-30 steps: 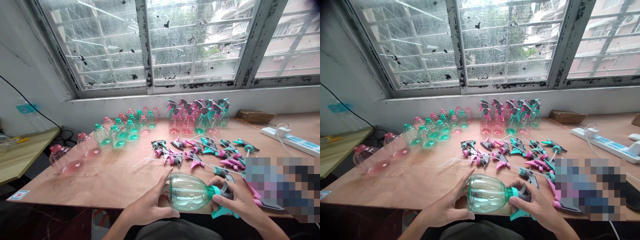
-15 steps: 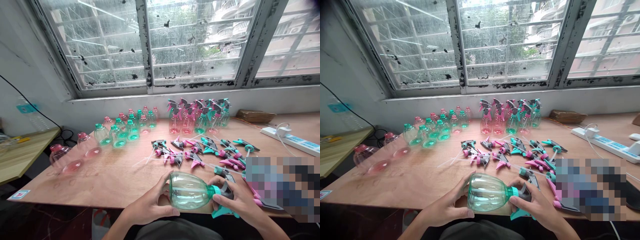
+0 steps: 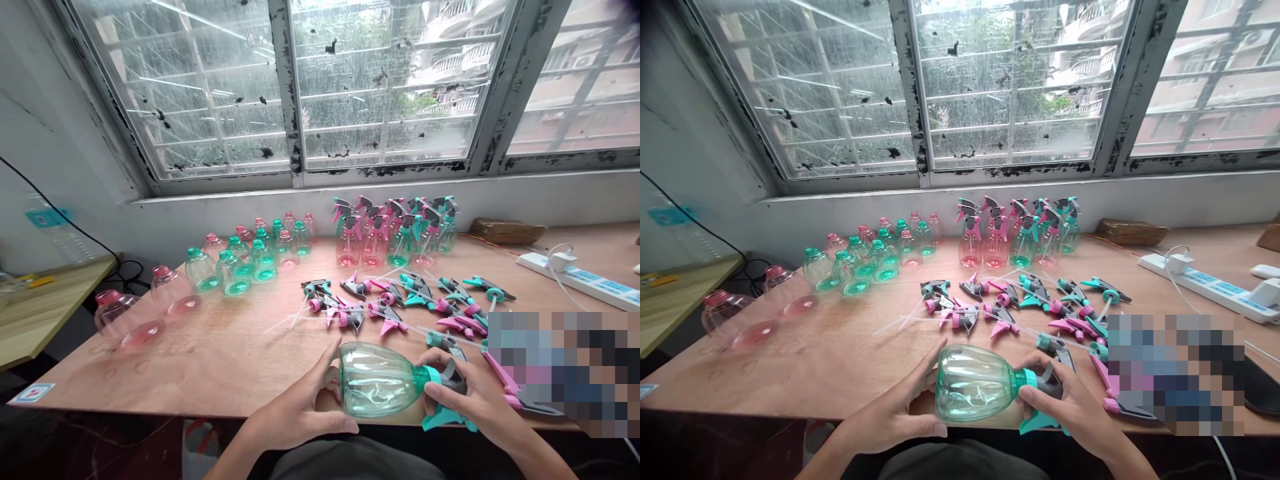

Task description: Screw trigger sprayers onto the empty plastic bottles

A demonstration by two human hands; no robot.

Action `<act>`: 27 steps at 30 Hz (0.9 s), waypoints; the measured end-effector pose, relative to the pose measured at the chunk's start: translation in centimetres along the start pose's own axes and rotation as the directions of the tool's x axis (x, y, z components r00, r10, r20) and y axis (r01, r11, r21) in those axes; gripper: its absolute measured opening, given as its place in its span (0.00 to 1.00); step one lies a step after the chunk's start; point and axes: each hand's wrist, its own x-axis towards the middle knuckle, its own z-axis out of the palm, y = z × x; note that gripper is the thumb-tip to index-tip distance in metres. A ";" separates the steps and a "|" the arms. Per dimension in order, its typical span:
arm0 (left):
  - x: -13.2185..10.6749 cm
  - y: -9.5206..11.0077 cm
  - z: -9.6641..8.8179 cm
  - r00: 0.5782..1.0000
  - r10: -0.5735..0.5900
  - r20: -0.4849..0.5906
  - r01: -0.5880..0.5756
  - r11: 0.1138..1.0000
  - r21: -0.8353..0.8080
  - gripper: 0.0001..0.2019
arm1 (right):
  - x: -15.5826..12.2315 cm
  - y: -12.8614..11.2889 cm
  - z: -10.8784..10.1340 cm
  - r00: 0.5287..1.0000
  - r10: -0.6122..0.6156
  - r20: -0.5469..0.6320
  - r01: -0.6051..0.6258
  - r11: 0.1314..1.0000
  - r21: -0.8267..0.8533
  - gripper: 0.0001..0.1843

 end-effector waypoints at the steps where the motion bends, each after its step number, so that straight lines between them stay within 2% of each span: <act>1: 0.0 0.1 0.0 1.000 -0.005 0.003 0.005 1.000 -0.003 0.57 | 0.0 0.0 0.0 1.000 -0.005 -0.001 0.005 1.000 0.001 0.21; 7: 0.0 0.5 0.0 1.000 -0.003 0.014 0.003 1.000 0.024 0.53 | 0.1 -0.1 -0.1 0.999 -0.044 -0.005 0.044 0.999 0.008 0.18; 14: -0.1 0.4 0.2 0.998 0.051 0.031 -0.052 0.998 0.023 0.50 | 0.2 0.0 -0.2 1.000 -0.012 -0.008 0.012 1.000 0.007 0.20; 20: -0.3 -0.3 -0.4 1.000 -0.012 -0.002 0.012 0.994 0.110 0.62 | 0.2 0.0 -0.1 1.000 -0.021 0.004 0.021 1.000 0.004 0.20; 27: -0.3 0.1 -0.6 0.998 -0.058 -0.003 0.057 0.983 0.175 0.55 | 0.2 0.2 -0.1 0.999 -0.031 -0.009 0.031 0.999 0.020 0.19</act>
